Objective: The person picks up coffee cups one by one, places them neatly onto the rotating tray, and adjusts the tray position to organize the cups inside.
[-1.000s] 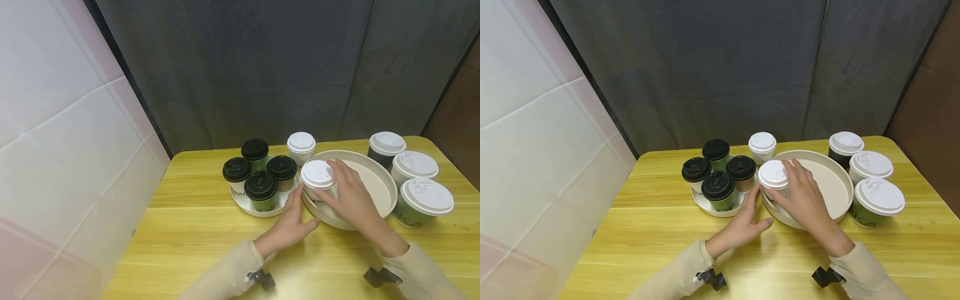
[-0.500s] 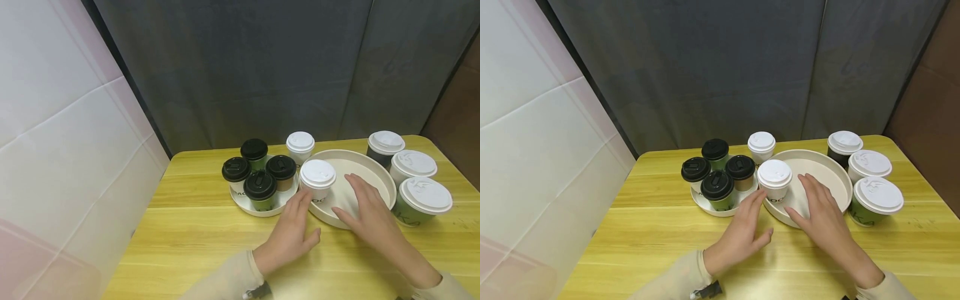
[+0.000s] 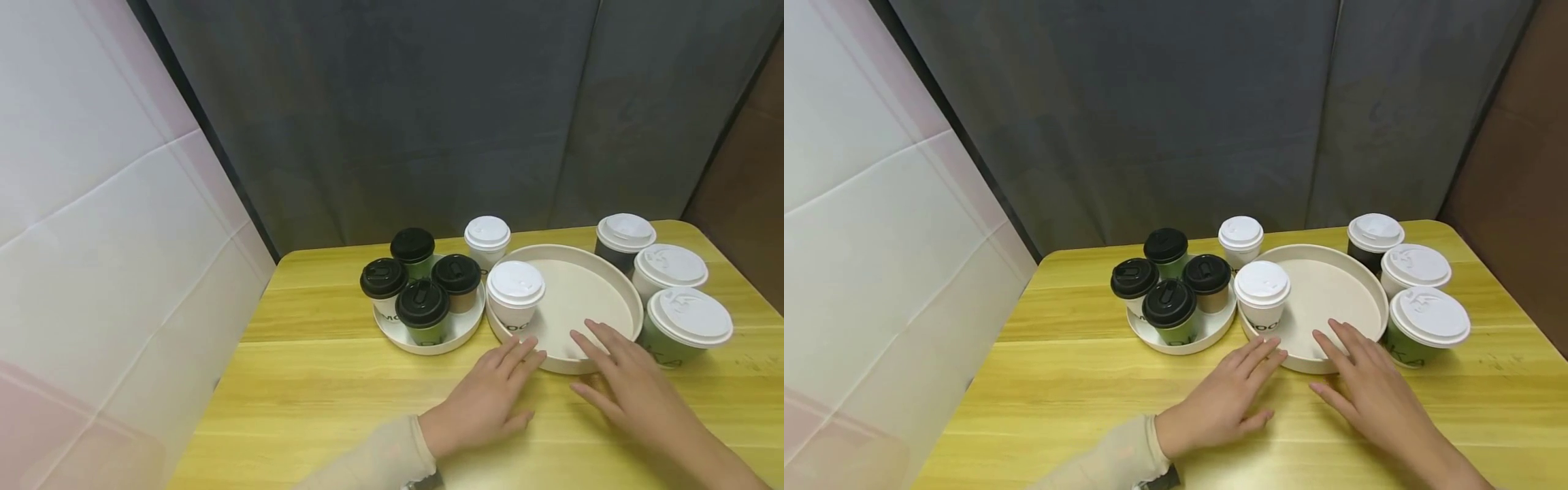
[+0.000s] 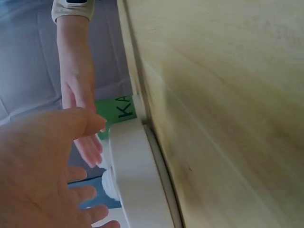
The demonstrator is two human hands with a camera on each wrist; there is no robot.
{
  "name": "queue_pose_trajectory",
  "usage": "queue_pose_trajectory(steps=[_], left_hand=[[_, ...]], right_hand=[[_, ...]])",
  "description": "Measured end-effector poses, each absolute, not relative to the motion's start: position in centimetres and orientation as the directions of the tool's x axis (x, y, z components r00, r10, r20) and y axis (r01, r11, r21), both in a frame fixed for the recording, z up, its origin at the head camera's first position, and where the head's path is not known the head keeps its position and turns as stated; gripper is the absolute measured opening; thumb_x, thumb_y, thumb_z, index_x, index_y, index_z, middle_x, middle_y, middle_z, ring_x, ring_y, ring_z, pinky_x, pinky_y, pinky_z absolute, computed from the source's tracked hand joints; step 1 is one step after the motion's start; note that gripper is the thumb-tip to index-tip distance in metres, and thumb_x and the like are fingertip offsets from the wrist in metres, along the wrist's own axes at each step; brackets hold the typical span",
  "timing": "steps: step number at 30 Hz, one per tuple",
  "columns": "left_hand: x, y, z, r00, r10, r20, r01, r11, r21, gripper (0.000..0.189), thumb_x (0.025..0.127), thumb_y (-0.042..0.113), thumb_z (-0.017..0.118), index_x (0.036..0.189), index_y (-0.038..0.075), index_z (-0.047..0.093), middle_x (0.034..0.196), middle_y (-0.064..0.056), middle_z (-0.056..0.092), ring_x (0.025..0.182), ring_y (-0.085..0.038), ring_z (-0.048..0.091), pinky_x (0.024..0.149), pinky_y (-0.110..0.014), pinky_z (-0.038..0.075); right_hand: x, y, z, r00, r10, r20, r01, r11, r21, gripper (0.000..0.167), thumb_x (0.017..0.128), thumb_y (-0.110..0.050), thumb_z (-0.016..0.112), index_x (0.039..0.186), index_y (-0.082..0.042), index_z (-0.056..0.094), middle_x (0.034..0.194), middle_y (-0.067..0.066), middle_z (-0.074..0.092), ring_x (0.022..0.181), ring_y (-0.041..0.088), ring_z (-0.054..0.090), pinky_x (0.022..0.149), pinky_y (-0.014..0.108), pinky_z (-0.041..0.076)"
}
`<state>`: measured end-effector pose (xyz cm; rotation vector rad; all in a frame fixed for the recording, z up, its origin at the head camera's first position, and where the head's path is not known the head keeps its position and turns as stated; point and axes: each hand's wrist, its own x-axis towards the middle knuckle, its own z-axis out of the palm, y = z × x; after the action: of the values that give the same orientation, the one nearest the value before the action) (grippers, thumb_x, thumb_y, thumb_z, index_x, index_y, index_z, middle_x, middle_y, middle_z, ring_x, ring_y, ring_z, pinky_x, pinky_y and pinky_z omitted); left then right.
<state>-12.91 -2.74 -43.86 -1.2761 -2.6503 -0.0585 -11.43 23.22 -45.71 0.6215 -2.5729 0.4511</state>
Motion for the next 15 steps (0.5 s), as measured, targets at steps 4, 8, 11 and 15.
queue_pose_trajectory(steps=[4, 8, 11, 15], left_hand=[[-12.9, -2.6, -44.3, -0.605, 0.779, 0.166, 0.776, 0.623, -0.099, 0.088, 0.091, 0.051, 0.061, 0.158, 0.014, 0.019, 0.166, -0.007, 0.022, 0.153, -0.029, 0.024, 0.125, -0.035, 0.027], [-12.9, -2.5, -44.6, -0.606, 0.779, 0.162, 0.773, 0.624, -0.112, 0.09, 0.09, 0.052, 0.062, 0.158, 0.013, 0.019, 0.166, -0.008, 0.023, 0.153, -0.029, 0.026, 0.124, -0.037, 0.029], [-13.0, -2.4, -44.8, -0.607, 0.779, 0.154, 0.772, 0.625, -0.117, 0.09, 0.09, 0.053, 0.062, 0.159, 0.013, 0.019, 0.165, -0.008, 0.024, 0.152, -0.03, 0.027, 0.123, -0.038, 0.031], [-13.0, -2.2, -45.0, -0.613, 0.778, 0.136, 0.77, 0.627, -0.117, 0.091, 0.09, 0.054, 0.062, 0.159, 0.013, 0.017, 0.166, -0.007, 0.023, 0.153, -0.03, 0.026, 0.121, -0.04, 0.034]], right_hand=[[-11.1, 24.1, -46.8, -0.782, -0.378, 0.496, -0.508, 0.847, -0.155, 0.079, 0.079, -0.044, 0.077, 0.148, -0.019, 0.047, 0.15, 0.015, 0.045, 0.136, 0.035, 0.043, 0.128, 0.035, 0.014], [-10.9, 24.6, -47.2, -0.782, -0.388, 0.488, -0.507, 0.851, -0.135, 0.081, 0.078, -0.043, 0.078, 0.148, -0.018, 0.047, 0.149, 0.015, 0.046, 0.134, 0.033, 0.043, 0.126, 0.02, -0.002], [-10.8, 24.9, -47.2, -0.785, -0.39, 0.481, -0.505, 0.853, -0.133, 0.08, 0.078, -0.043, 0.078, 0.148, -0.018, 0.046, 0.149, 0.015, 0.046, 0.135, 0.032, 0.042, 0.126, 0.02, -0.004], [-10.8, 25.1, -47.2, -0.782, -0.39, 0.486, -0.504, 0.855, -0.125, 0.08, 0.079, -0.045, 0.077, 0.148, -0.019, 0.046, 0.15, 0.014, 0.045, 0.135, 0.032, 0.042, 0.127, 0.021, -0.003]])
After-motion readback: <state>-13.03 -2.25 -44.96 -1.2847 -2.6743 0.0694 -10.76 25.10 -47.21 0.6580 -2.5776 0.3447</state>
